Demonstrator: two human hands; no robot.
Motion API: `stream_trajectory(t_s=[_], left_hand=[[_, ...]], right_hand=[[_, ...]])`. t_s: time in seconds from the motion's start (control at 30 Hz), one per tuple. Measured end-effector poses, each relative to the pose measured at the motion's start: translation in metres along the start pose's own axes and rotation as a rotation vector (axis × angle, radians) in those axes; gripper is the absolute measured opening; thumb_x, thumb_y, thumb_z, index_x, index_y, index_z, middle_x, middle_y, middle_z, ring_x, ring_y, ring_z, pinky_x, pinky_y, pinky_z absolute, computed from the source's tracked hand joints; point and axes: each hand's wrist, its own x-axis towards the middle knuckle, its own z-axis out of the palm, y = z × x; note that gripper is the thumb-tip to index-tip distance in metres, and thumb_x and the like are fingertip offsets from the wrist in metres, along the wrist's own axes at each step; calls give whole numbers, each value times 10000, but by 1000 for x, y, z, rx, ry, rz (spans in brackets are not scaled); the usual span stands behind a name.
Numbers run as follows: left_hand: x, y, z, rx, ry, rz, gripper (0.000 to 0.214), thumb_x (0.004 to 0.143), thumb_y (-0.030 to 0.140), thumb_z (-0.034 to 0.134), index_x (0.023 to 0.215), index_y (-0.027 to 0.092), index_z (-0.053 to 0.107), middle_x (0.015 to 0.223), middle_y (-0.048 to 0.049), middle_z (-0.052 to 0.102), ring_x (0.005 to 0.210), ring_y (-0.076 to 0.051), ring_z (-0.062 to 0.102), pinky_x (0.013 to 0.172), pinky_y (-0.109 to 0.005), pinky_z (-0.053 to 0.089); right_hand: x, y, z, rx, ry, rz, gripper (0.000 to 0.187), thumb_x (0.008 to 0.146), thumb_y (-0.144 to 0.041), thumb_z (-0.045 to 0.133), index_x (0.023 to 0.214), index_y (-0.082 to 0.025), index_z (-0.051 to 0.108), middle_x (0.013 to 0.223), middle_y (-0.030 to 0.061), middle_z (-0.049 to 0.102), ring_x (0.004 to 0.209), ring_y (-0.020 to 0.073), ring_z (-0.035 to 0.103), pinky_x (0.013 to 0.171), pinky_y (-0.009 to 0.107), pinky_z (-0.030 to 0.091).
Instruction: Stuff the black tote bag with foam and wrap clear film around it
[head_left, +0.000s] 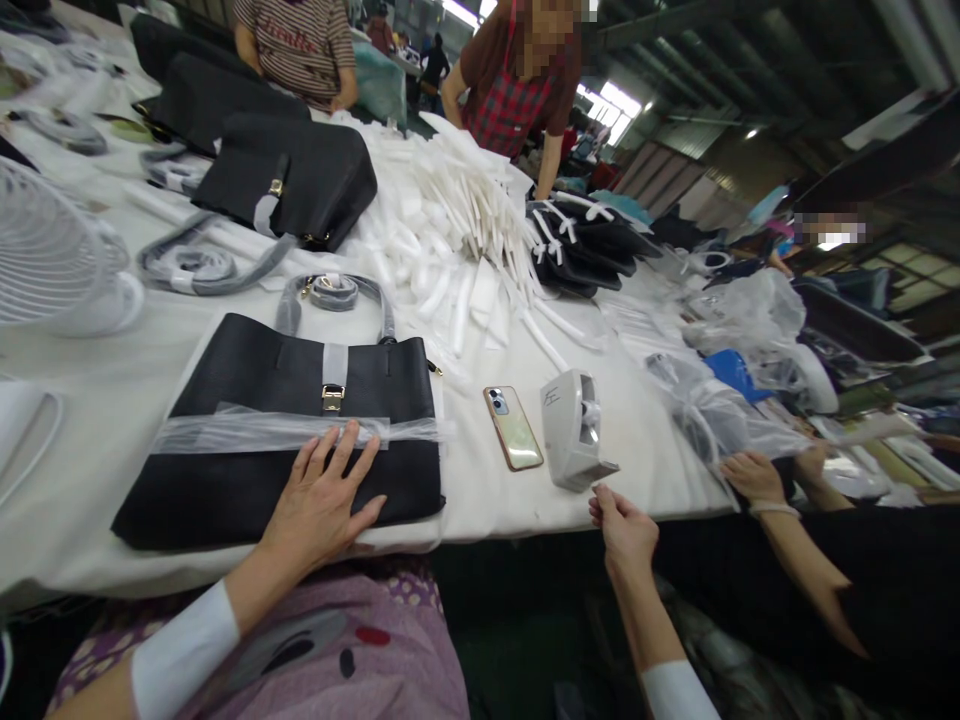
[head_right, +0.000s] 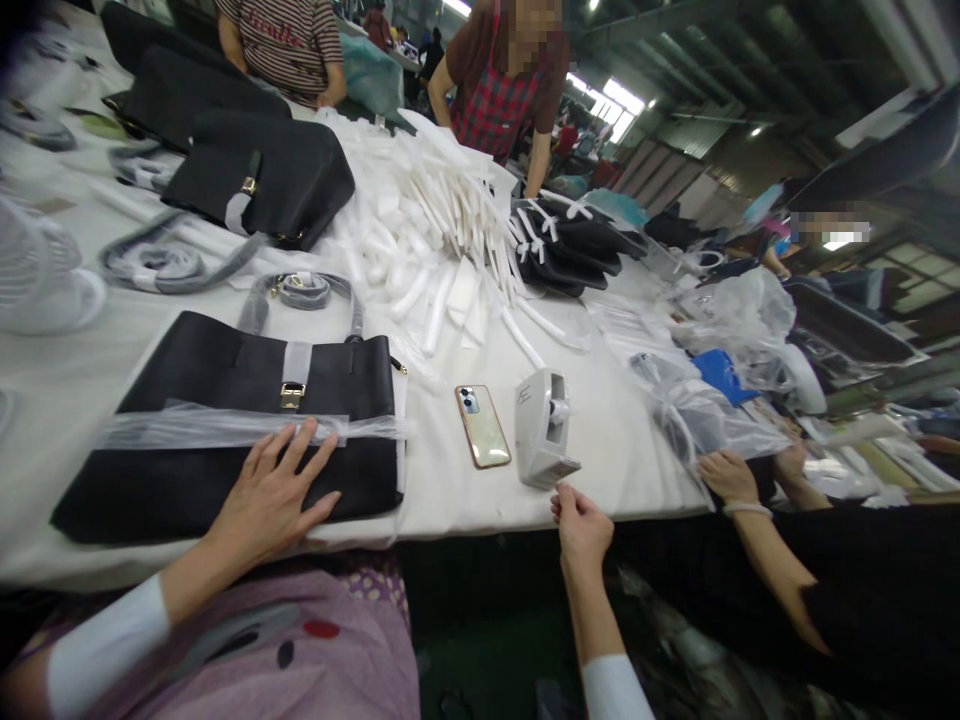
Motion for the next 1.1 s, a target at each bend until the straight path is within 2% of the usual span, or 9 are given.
stream_trajectory(t_s=[0.17,0.27,0.33,0.4,0.5,0.6,0.7,0.87,1.1], left_hand=[[1,1,-4,3,-1,-7,693,848,541,549,1445,216,416,1544,-161,287,1386,-386,286,1133,-548,216],[3,2,-10,5,-30,-16,700,850,565,543,1451,236,399,1547,-148,283,1386,-362,296,1139,-520,222],[6,1,-13,1,-46,-25,716,846,584,543,1455,242,384,1549,-142,278,1391,-347,291,1144,-502,218],[8,-1,-14,-3,-52,-33,727,842,591,547,1455,240,375,1553,-140,267,1392,-342,285,1147,-495,211],[8,-2,-15,-15,-52,-41,722,840,582,556,1451,245,373,1557,-136,254,1392,-343,281,1148,-494,201],[7,-2,-16,-43,-47,-40,711,836,569,569,1442,248,380,1555,-134,254,1397,-337,273,1152,-485,196],[6,-4,-15,-66,-34,-36,709,837,568,565,1441,249,376,1554,-143,246,1408,-339,256,1153,-485,189],[7,-7,-14,-65,-37,-27,772,842,579,543,1479,215,302,1554,-157,240,1406,-347,265,1147,-488,184],[8,-7,-16,-76,-51,-34,764,845,567,542,1476,206,305,1558,-163,235,1399,-343,279,1149,-479,166]], right_hand=[[-12,7,-26,-348,-12,-62,334,519,-524,640,531,-192,674,478,82,604,602,308,602,586,390,458],[-16,-1,-35,-803,-145,-217,415,646,-585,522,651,-227,732,581,115,663,631,341,624,599,410,449],[-22,-22,-26,-980,-242,-364,466,686,-603,474,768,-239,753,683,134,700,662,361,640,629,434,460],[-41,-57,-4,-974,-378,-557,424,692,-589,495,825,-273,745,785,116,726,725,361,658,667,434,470],[-93,-125,39,-679,-709,-826,330,746,-550,527,783,-286,720,836,73,734,779,295,667,708,364,486],[-141,-177,89,-471,-1100,-899,337,850,-515,515,809,-244,711,807,45,720,736,217,640,678,289,474],[-159,-193,142,-445,-1297,-927,367,894,-481,476,779,-201,684,698,14,664,663,170,587,605,249,420],[-150,-180,204,-681,-1256,-1084,363,893,-391,456,662,-176,636,597,11,611,560,140,509,536,256,303],[-155,-182,217,-960,-1074,-1134,396,883,-386,511,563,-184,628,548,57,610,490,134,465,506,284,244]])
